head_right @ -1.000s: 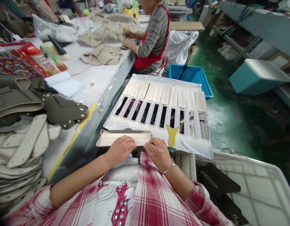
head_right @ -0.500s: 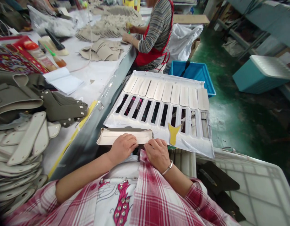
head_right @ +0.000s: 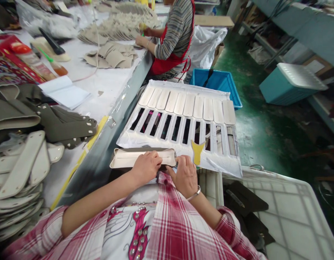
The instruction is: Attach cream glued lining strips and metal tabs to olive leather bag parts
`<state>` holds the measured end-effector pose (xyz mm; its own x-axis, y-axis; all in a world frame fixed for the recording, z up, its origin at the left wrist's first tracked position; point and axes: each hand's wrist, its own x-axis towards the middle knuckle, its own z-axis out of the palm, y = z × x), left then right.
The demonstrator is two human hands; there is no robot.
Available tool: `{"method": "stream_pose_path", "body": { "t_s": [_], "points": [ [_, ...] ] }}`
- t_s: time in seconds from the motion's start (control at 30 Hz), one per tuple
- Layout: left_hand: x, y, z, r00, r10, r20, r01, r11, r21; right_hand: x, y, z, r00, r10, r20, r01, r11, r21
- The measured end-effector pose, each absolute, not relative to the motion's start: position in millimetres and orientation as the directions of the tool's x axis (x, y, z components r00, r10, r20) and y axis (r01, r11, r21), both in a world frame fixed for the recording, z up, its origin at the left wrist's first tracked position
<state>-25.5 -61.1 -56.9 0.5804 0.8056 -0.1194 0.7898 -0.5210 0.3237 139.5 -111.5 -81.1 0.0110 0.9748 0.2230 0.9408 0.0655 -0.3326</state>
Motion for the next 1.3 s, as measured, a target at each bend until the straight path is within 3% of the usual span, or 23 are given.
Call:
{"method": "stream_pose_path", "body": {
  "t_s": [0.03, 0.1, 0.2, 0.3, 0.37, 0.53, 0.73, 1.0, 1.3],
  "points": [
    [-25.4, -60.8, -55.8, 0.577, 0.806, -0.129, 0.793, -0.516, 0.325, 140.2, -111.2, -81.1, 0.080, 0.988, 0.134, 0.921, -0.022, -0.389],
    [-25.5, -60.3, -53.7, 0.574, 0.806, -0.146, 0.797, -0.508, 0.328, 139.3, -110.4, -79.8, 0.149, 0.972, -0.181, 0.812, -0.225, -0.538],
    [-26.2, -59.8, -51.7, 0.573, 0.800, -0.178, 0.799, -0.498, 0.336, 131.2, -108.8, -77.9, 0.038, 0.795, -0.605, 0.533, -0.528, -0.661],
    [-26.3, -58.4, -51.8, 0.571, 0.798, -0.193, 0.801, -0.489, 0.345, 120.4, -106.1, -80.1, -0.060, 0.654, -0.754, 0.124, -0.744, -0.656],
    [-25.5, -56.3, -53.2, 0.575, 0.797, -0.184, 0.796, -0.493, 0.351, 114.4, -103.9, -83.6, -0.086, 0.626, -0.775, -0.080, -0.780, -0.621],
    [-28.3, -47.7, -56.9, 0.591, 0.790, -0.164, 0.779, -0.506, 0.371, 104.4, -100.3, -89.8, -0.109, 0.638, -0.762, -0.197, -0.765, -0.613],
    [-70.7, -50.4, -54.3, 0.568, 0.819, -0.079, 0.727, -0.455, 0.515, 97.7, -103.0, -89.1, -0.093, 0.666, -0.740, -0.191, -0.741, -0.644],
    [-83.1, -56.9, -60.1, 0.623, 0.780, -0.060, 0.755, -0.580, 0.306, 83.0, -104.7, -95.4, -0.032, 0.726, -0.687, -0.218, -0.676, -0.704],
    [-76.2, -54.2, -60.1, 0.553, 0.829, -0.081, 0.803, -0.504, 0.317, 62.4, -99.2, -94.9, -0.080, 0.746, -0.661, -0.089, -0.666, -0.740]
  ]
}}
